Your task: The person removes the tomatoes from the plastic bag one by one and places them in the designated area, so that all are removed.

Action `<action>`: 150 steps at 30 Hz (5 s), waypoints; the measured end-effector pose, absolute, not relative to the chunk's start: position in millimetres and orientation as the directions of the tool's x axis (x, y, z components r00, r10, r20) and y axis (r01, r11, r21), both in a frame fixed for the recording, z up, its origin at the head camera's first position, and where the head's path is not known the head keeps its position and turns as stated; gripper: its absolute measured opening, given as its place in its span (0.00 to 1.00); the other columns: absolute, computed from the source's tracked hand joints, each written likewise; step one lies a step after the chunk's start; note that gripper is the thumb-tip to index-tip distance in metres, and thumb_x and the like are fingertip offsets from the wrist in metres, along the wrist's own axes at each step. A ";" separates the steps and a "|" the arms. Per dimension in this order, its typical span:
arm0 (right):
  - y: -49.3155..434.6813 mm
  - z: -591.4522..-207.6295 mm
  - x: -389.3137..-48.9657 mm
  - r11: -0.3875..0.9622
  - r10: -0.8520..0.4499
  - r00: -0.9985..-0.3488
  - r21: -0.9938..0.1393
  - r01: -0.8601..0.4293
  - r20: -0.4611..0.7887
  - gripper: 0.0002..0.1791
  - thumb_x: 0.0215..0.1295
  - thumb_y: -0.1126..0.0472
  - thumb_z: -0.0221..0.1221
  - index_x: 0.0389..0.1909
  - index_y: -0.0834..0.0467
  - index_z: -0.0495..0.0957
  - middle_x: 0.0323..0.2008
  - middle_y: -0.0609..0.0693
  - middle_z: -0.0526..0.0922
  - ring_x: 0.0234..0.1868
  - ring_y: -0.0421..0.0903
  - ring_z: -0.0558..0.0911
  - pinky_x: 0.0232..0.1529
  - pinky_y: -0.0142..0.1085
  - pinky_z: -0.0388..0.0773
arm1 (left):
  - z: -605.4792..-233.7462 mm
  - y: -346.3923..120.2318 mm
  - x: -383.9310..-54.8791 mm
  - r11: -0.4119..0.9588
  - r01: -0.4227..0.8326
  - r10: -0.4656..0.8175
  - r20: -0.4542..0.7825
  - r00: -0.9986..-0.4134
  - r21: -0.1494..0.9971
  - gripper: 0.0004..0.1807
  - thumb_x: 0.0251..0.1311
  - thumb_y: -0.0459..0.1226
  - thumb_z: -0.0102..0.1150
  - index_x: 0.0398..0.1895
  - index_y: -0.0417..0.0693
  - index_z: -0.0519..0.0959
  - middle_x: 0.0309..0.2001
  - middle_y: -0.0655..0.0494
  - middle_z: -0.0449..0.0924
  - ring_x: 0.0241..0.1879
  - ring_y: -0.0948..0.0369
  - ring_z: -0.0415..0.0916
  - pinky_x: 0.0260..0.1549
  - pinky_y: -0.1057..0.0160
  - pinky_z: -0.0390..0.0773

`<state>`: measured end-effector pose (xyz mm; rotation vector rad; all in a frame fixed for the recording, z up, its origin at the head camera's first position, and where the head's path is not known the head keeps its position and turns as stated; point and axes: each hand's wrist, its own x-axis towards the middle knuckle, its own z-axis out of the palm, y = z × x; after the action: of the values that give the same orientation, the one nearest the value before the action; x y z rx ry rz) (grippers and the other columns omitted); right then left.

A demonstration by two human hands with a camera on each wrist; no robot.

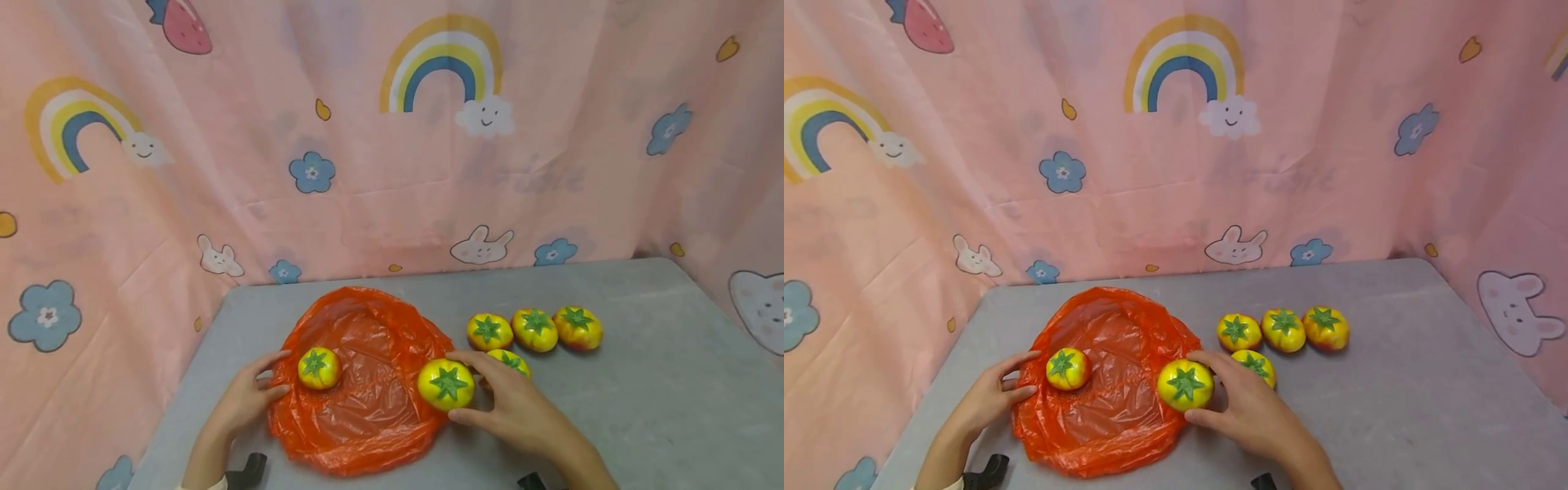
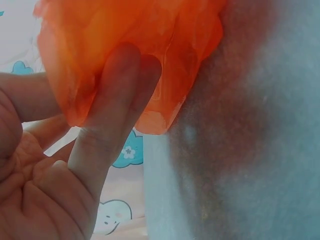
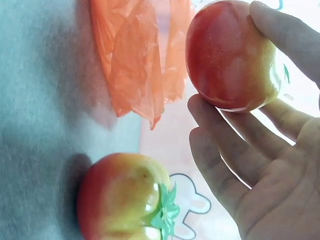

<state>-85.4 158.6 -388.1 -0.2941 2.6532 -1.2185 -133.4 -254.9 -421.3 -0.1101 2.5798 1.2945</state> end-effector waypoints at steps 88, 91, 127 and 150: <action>279.9 -404.5 -97.1 0.794 -0.052 -0.988 -0.606 0.046 -0.144 0.55 0.57 0.31 0.64 0.76 0.58 0.54 0.69 0.69 0.66 0.55 0.66 0.77 0.48 0.60 0.79 | -421.5 -259.1 -132.6 0.541 -0.210 0.011 -0.257 -0.966 0.814 0.30 0.61 0.33 0.66 0.67 0.55 0.73 0.67 0.40 0.69 0.54 0.48 0.83 0.44 0.52 0.87; 285.1 -406.9 -97.4 0.795 -0.060 -0.990 -0.606 0.030 -0.128 0.53 0.57 0.33 0.64 0.76 0.57 0.56 0.68 0.69 0.66 0.55 0.66 0.77 0.49 0.59 0.79 | -420.7 -259.0 -132.4 0.546 -0.212 0.008 -0.258 -0.966 0.811 0.30 0.61 0.34 0.66 0.67 0.54 0.73 0.67 0.41 0.70 0.53 0.48 0.83 0.44 0.53 0.87; 305.2 -437.9 -106.5 0.800 -0.078 -0.976 -0.597 0.061 -0.204 0.53 0.53 0.36 0.69 0.72 0.60 0.60 0.66 0.74 0.66 0.56 0.69 0.77 0.50 0.59 0.80 | -419.7 -257.1 -132.1 0.566 -0.215 0.004 -0.264 -0.965 0.796 0.31 0.61 0.31 0.65 0.68 0.53 0.72 0.68 0.39 0.68 0.55 0.47 0.82 0.46 0.52 0.86; 309.9 -443.9 -103.7 0.776 -0.088 -0.974 -0.627 0.065 -0.209 0.54 0.55 0.37 0.68 0.75 0.59 0.55 0.70 0.72 0.63 0.60 0.71 0.75 0.52 0.64 0.76 | -421.1 -258.3 -132.9 0.572 -0.205 0.012 -0.258 -0.966 0.794 0.31 0.61 0.31 0.65 0.68 0.52 0.72 0.67 0.40 0.69 0.54 0.47 0.82 0.45 0.53 0.87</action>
<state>-103.7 309.9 -443.9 -0.0187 2.7425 -0.9811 -132.9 -258.3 -421.1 -0.1601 2.5702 1.3438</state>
